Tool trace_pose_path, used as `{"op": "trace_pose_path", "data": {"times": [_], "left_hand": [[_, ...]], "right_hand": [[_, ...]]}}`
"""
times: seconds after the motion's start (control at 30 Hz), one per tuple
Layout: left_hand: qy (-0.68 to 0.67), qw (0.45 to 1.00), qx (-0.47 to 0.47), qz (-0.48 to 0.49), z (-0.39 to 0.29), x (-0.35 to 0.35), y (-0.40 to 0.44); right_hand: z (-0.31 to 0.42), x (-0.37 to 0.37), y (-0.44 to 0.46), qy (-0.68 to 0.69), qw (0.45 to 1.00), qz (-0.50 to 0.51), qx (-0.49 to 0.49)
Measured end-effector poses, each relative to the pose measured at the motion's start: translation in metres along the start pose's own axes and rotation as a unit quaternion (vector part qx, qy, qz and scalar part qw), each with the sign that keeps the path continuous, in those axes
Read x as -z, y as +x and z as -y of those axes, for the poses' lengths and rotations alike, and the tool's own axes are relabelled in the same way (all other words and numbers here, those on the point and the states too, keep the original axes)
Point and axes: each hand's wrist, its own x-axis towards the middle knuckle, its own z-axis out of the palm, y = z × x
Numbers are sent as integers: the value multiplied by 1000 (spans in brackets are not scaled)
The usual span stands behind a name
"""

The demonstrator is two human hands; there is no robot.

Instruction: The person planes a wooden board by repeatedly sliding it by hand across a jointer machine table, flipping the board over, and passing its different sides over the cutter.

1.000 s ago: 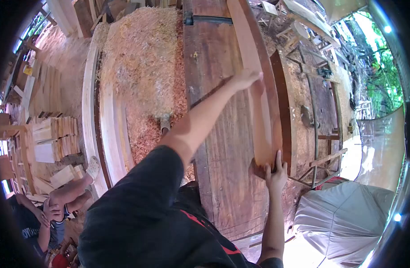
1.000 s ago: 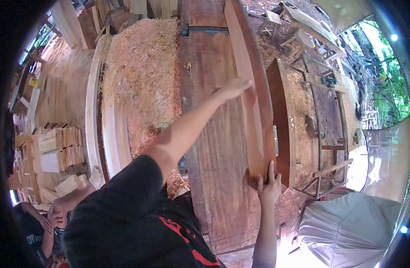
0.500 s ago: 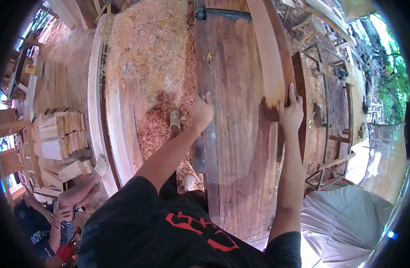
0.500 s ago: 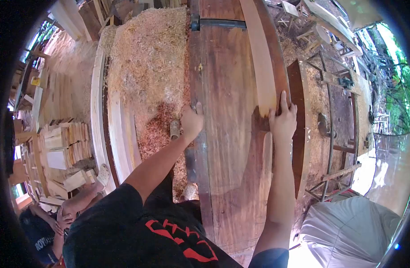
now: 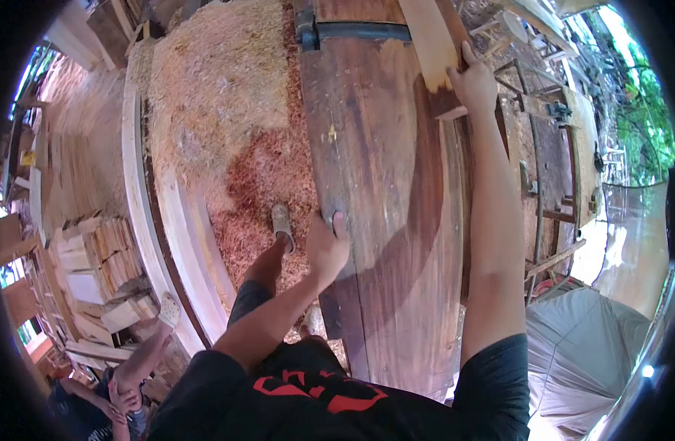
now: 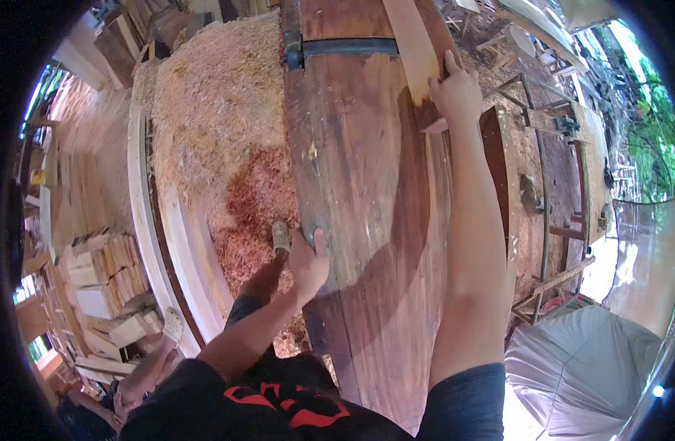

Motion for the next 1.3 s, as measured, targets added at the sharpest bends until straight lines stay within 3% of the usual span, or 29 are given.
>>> {"op": "trace_pose_path", "data": {"times": [0.13, 0.27, 0.37, 0.4, 0.47, 0.6, 0.77, 0.8, 0.87, 0.9, 0.97, 1.0, 1.03, 1.1, 1.17, 1.2, 1.27, 1.3], "left_hand": [[10, 1000, 3, -9, 7, -3, 1], [26, 985, 118, 126, -7, 14, 2], [90, 992, 7, 86, 14, 5, -1], [-8, 991, 77, 113, -3, 14, 0], [-9, 986, 86, 145, -3, 16, 0], [25, 983, 71, 170, -6, 21, 1], [-18, 985, 69, 157, -4, 15, 2], [-18, 989, 57, 136, -3, 15, 2], [-20, 995, 28, 96, -6, 14, 0], [-19, 994, 32, 98, -7, 11, -1], [-13, 995, 37, 94, -5, 8, 0], [-11, 995, 34, 88, -2, 6, -3], [-11, 996, 27, 81, 1, 0, -3], [3, 997, 7, 74, 6, -7, 1], [37, 996, -10, 76, 9, -6, 2], [17, 986, 14, 168, 5, 13, 8], [-27, 943, 71, 324, 2, 69, 33], [-17, 945, 28, 326, 44, 61, 41]], "right_hand": [[10, -29, 75, -32, 999, -7, -9], [14, -48, 143, -130, 991, 8, 35], [21, -54, 180, -94, 995, 21, 31], [18, -64, 191, -142, 987, -41, 63], [20, -68, 217, -137, 989, -7, 59], [38, -69, 252, -48, 998, 39, 5], [49, -94, 293, 75, 991, 75, 77], [69, -92, 287, 147, 983, 101, 47], [132, -90, 265, 65, 994, 57, 61], [162, -94, 265, 23, 993, 118, -16], [236, -78, 229, -18, 995, 98, -11], [259, -85, 212, 5, 995, 84, -58], [279, -79, 190, -26, 998, 60, 17], [304, -78, 132, -15, 999, -33, 26], [311, -62, 71, -14, 1000, 10, 3], [300, -76, 40, 12, 998, -58, 11], [277, -66, -37, 62, 998, -27, 10], [248, -64, -81, 92, 996, -7, 10]]}}
